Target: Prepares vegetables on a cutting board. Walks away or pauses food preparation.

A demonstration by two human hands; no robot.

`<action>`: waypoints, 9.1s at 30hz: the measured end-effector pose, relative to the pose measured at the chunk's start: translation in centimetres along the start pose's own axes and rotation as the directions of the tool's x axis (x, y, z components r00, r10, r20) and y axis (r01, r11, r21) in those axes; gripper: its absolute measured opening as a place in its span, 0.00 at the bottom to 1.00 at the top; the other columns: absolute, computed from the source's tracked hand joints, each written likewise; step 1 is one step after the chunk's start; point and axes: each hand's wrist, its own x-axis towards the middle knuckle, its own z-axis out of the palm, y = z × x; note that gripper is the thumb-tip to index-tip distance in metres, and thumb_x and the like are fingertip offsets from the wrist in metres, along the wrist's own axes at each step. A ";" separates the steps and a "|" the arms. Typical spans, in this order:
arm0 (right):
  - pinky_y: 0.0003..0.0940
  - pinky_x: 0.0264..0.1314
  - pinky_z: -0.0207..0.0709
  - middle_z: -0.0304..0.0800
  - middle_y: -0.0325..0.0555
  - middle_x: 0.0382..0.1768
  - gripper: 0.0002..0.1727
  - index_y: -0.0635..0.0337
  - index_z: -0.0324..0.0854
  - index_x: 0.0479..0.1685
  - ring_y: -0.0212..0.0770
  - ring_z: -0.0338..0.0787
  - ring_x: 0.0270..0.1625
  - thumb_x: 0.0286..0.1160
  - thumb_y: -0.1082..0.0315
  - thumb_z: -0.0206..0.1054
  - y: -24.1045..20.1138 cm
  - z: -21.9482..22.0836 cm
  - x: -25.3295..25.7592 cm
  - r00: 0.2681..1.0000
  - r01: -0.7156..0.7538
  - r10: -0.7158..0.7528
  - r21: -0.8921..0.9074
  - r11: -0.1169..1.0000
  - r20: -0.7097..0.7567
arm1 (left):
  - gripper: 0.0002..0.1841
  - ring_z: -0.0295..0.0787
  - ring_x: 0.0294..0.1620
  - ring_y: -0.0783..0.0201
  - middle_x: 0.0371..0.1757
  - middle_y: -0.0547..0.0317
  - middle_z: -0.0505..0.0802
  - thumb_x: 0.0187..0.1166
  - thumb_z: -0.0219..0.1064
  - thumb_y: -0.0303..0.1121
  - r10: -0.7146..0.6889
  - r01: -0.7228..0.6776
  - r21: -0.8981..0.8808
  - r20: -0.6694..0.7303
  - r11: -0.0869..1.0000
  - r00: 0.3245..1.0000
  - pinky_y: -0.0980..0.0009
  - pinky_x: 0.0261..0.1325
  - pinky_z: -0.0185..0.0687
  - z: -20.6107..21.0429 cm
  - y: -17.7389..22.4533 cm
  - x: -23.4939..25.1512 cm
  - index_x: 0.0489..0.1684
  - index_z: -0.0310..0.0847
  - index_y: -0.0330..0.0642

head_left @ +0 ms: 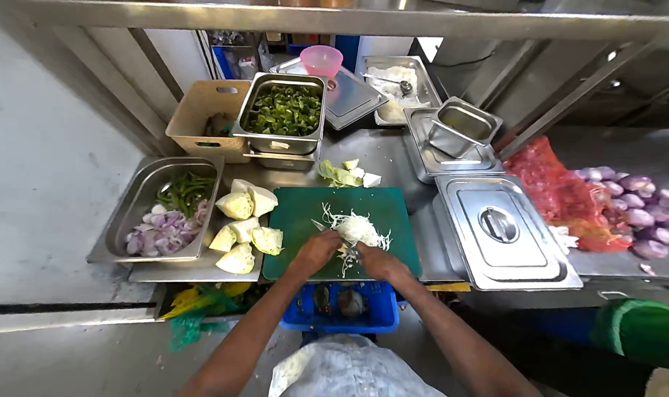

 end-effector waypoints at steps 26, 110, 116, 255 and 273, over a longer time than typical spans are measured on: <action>0.67 0.56 0.83 0.91 0.60 0.54 0.22 0.46 0.72 0.75 0.64 0.91 0.58 0.83 0.65 0.61 -1.1 -2.4 -2.5 0.999 -0.043 0.042 -0.083 0.996 -0.008 | 0.11 0.89 0.66 0.54 0.57 0.49 0.93 0.86 0.62 0.29 0.007 -0.010 -0.038 -0.068 0.999 0.998 0.58 0.75 0.81 0.4 -1.3 -0.8 0.48 0.92 0.37; 0.61 0.54 0.86 0.93 0.56 0.44 0.22 0.49 0.73 0.77 0.60 0.94 0.49 0.92 0.52 0.53 5.8 6.4 -5.3 0.949 0.259 -0.200 0.241 0.935 -0.243 | 0.48 0.90 0.45 0.60 0.50 0.53 0.90 0.78 0.74 0.31 -0.633 0.311 -0.554 -0.637 0.772 0.439 0.61 0.50 0.91 -1.5 5.2 -0.3 0.96 0.43 0.53; 0.62 0.47 0.87 0.93 0.56 0.39 0.22 0.52 0.75 0.74 0.61 0.95 0.43 0.91 0.52 0.56 4.7 4.0 -3.1 0.903 0.146 -0.043 0.212 0.966 -0.428 | 0.20 0.89 0.56 0.58 0.60 0.53 0.91 0.81 0.70 0.39 -0.575 0.531 -0.368 -0.762 0.764 0.299 0.57 0.60 0.88 -4.9 2.8 -5.7 0.70 0.84 0.47; 0.67 0.54 0.82 0.91 0.60 0.53 0.19 0.46 0.74 0.73 0.64 0.91 0.57 0.86 0.64 0.59 0.1 -1.6 -6.2 0.989 -0.116 0.118 0.026 0.993 -0.088 | 0.18 0.88 0.63 0.54 0.52 0.51 0.94 0.67 0.83 0.44 0.033 -0.021 -0.076 0.170 0.997 0.985 0.56 0.75 0.79 -4.2 -0.5 1.2 0.43 0.93 0.38; 0.69 0.55 0.83 0.90 0.62 0.55 0.24 0.48 0.67 0.80 0.66 0.92 0.57 0.85 0.65 0.61 -1.3 1.9 -1.4 0.997 -0.067 0.073 0.133 0.989 -0.035 | 0.18 0.88 0.63 0.54 0.53 0.52 0.94 0.67 0.83 0.45 0.058 -0.048 -0.088 0.118 0.995 0.991 0.56 0.74 0.80 -3.7 -0.8 0.8 0.42 0.93 0.39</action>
